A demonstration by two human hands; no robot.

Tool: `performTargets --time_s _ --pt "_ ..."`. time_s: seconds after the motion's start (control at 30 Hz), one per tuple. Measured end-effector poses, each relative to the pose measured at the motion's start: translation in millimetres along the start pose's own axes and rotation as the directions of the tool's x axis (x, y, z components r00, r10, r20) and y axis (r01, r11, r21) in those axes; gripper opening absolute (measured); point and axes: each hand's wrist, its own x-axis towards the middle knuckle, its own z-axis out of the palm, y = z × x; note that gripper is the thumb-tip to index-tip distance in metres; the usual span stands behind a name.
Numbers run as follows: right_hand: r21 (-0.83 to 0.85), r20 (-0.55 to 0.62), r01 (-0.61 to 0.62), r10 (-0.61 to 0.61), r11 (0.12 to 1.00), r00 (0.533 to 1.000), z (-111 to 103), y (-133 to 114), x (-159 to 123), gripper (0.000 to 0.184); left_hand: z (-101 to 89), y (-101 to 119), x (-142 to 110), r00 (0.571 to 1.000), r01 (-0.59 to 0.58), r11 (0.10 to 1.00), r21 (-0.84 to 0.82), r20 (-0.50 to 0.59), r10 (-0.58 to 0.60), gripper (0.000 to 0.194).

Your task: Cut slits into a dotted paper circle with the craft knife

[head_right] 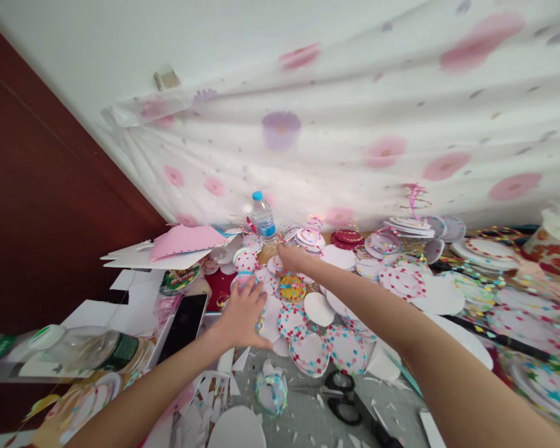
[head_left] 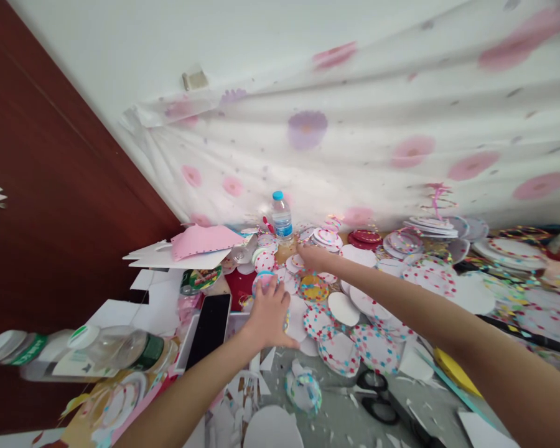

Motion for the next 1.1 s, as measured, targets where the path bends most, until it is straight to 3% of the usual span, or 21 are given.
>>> performTargets --time_s 0.37,0.6,0.7,0.83,0.9,0.97,1.03,1.07,1.1 --pt "0.34 -0.155 -0.064 0.124 0.938 0.98 -21.1 13.5 -3.1 0.031 2.8 6.6 -0.1 0.999 -0.047 0.998 -0.045 -0.016 0.047 0.111" --pt "0.546 -0.299 0.045 0.145 0.837 0.943 -40.9 10.3 -15.5 0.031 -5.1 -0.7 -1.7 0.997 -0.057 0.991 -0.122 -0.059 0.05 0.108" --pt "0.571 -0.396 0.129 0.135 0.811 0.908 -58.2 7.8 -36.7 0.033 -14.8 -5.4 -5.9 0.993 -0.089 0.977 -0.193 -0.094 0.072 0.105" --pt "0.528 -0.513 0.246 0.075 0.813 0.855 -71.8 -6.8 -94.4 0.027 -35.0 -6.3 -17.6 0.968 -0.129 0.928 -0.349 -0.246 0.041 0.081" --pt "0.485 -0.539 0.3 0.011 0.822 0.842 -72.2 -22.2 -132.3 0.025 -43.5 1.7 -24.7 0.941 -0.124 0.811 -0.571 -0.327 -0.087 0.078" --pt "0.433 -0.539 0.343 -0.065 0.834 0.84 -69.5 -41.4 -170.9 0.025 -50.1 17.8 -31.6 0.925 -0.16 0.509 -0.846 -0.308 -0.221 0.085" --pt "0.396 -0.517 0.383 -0.142 0.835 0.844 -65.2 -61.2 -205.9 0.029 -56.1 40.7 -39.0 0.94 -0.216 0.135 -0.967 -0.244 -0.239 0.091" --pt "0.375 -0.49 0.409 -0.197 0.832 0.849 -62.8 -70.2 -221.2 0.031 -59.0 53.4 -43.3 0.95 -0.228 0.006 -0.974 -0.223 -0.217 0.092" --pt "0.339 -0.473 0.447 -0.261 0.828 0.842 -60.3 -78.1 -234.9 0.028 -61.7 66.1 -48.3 0.954 -0.217 -0.06 -0.974 -0.198 -0.226 0.088"
